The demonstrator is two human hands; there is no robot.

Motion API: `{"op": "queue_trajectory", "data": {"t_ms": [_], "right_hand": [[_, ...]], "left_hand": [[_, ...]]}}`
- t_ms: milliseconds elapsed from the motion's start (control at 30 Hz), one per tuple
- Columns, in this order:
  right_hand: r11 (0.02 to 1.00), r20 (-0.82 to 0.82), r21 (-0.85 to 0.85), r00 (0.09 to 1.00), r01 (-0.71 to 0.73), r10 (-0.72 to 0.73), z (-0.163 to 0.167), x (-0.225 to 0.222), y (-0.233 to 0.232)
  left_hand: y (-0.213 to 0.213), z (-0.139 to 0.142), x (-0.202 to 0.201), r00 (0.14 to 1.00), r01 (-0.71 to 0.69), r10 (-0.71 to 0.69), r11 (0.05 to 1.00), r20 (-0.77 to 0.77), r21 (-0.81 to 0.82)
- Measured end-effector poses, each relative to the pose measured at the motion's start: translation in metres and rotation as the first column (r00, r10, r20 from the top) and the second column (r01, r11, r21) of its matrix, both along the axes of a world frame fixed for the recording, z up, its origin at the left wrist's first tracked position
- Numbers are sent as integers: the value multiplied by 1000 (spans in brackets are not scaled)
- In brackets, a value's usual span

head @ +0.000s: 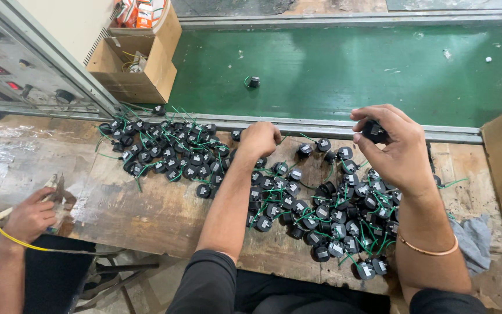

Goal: The person sits at a factory workbench and handles black plug-shaped components with green wires, twisting and fitting the wire ends into the component bodies by hand. Assembled components are placed into a cardboard box beside the bench while a coworker works on parts at the left side of the bench.

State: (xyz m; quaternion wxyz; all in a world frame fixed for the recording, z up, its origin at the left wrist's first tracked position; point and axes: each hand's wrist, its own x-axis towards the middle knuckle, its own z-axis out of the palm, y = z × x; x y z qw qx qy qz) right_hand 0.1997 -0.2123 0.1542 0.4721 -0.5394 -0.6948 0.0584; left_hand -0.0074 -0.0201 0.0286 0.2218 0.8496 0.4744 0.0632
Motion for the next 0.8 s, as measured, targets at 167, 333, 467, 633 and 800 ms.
{"op": "queue_trajectory", "data": {"t_ms": [167,333,467,633,800], "right_hand": [[1000,-23,-5,1000,18,-18,-2,4,0],[999,-20,-24,999,33,-33,-1,6,0],[998,-51,-50,997,49,-51,2,5,-4],[999,-65,-27,998,23,-24,2,6,-6],[985,-13,-146,996,-91,90,-15,-3,7]], "left_hand": [[10,-4,-13,963,247,-234,965,137,-88],[15,-15,-16,941,306,-280,944,192,-126],[16,-15,-17,955,280,-244,932,169,-231],[5,11,-17,695,378,-277,926,664,-10],[-44,38,16,170,364,-508,829,844,425]]}}
